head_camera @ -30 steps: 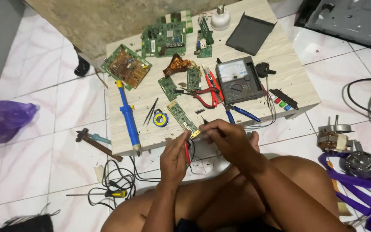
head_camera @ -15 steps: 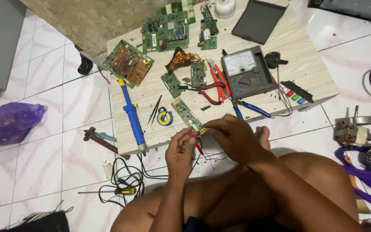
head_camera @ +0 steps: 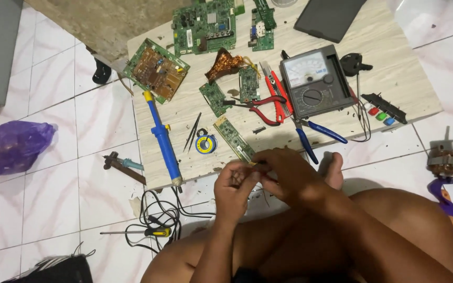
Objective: The person sits on the floor at a low table covered with circuit boards and repair tools. They probe a circuit board with multimeter test leads, then use a soldering iron together with tweezers and a desoldering pump to work on components on the board.
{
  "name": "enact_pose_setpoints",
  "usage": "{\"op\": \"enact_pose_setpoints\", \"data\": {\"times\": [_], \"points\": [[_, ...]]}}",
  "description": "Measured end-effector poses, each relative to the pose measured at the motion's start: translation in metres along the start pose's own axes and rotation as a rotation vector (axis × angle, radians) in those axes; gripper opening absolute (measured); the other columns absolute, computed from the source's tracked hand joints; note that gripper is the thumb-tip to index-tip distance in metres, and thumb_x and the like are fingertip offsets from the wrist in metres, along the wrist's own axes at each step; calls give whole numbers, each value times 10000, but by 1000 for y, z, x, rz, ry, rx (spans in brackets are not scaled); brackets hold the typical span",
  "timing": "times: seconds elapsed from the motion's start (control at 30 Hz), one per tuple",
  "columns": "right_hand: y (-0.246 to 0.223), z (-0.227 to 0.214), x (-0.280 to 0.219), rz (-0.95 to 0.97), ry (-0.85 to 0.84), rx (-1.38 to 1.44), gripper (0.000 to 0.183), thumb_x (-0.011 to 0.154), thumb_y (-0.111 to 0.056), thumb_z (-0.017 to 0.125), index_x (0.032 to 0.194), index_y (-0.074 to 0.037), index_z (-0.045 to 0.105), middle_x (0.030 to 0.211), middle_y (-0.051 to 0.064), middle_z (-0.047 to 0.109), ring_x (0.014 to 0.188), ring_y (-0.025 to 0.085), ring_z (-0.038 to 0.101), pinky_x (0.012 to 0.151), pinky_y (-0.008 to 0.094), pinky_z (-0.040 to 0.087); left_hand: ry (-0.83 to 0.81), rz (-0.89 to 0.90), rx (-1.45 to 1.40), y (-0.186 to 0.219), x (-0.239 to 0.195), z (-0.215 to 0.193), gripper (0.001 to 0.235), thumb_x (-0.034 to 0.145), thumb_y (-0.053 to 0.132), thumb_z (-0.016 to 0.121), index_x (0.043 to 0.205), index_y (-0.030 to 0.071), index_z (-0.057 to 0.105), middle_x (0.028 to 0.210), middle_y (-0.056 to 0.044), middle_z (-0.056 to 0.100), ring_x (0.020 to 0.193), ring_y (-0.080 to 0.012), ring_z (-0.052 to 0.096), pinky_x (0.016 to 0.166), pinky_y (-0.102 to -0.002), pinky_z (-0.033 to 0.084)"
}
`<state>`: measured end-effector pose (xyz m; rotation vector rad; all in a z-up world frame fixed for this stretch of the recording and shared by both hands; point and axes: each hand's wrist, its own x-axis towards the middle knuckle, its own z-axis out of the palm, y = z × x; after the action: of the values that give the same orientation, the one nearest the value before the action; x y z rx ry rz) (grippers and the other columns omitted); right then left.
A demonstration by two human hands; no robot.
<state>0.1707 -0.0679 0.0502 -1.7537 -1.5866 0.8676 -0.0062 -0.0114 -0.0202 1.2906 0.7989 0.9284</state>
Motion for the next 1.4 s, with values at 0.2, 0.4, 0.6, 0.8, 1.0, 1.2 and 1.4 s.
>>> {"op": "enact_pose_setpoints", "data": {"times": [0.2,0.4,0.6,0.8,1.0,1.2,1.4], "points": [[-6,-11,-2,211,-344,-212,396,919,-302,662,1272,-127,634,997,163,758,1006,410,733,888,535,562,103,280,540,26,26,-12,218,966,229,735,1089,48,743,857,-123,710,732,-219,643,666,-338,512],[18,19,-13,510,-578,-22,359,965,-385,469,1039,-154,733,912,44,779,851,263,659,811,368,450,152,424,768,29,37,3,123,874,49,793,993,76,774,833,-70,669,674,-203,638,578,-312,533],[39,49,-19,73,-491,-224,374,854,-108,622,1214,-194,677,965,120,736,900,341,707,794,454,537,139,383,945,15,43,-4,71,862,123,792,929,119,769,791,-39,656,704,-240,662,651,-358,554],[0,43,5,883,-472,177,586,979,-481,507,1000,23,805,970,119,812,967,286,725,934,350,498,42,-8,1102,32,48,2,113,928,234,645,926,152,722,854,-25,633,848,-288,687,770,-451,584],[33,57,1,186,-597,-397,421,1006,-468,572,1370,-260,604,1016,39,798,1003,289,759,874,459,579,198,-79,355,26,32,-1,127,968,220,698,987,99,729,890,-94,727,910,-225,703,853,-439,562],[31,51,-1,145,-513,-372,349,961,-590,596,1094,-284,700,908,-11,795,951,280,761,844,432,579,-22,-489,-682,65,16,-9,115,979,192,596,874,149,574,793,32,483,708,-97,485,531,-200,320],[14,29,1,137,-480,-290,269,983,-467,598,963,-224,710,775,43,751,814,304,748,771,437,574,-41,-584,-785,52,15,-18,147,999,270,596,895,188,533,815,79,419,763,-84,476,565,-184,360]]}}
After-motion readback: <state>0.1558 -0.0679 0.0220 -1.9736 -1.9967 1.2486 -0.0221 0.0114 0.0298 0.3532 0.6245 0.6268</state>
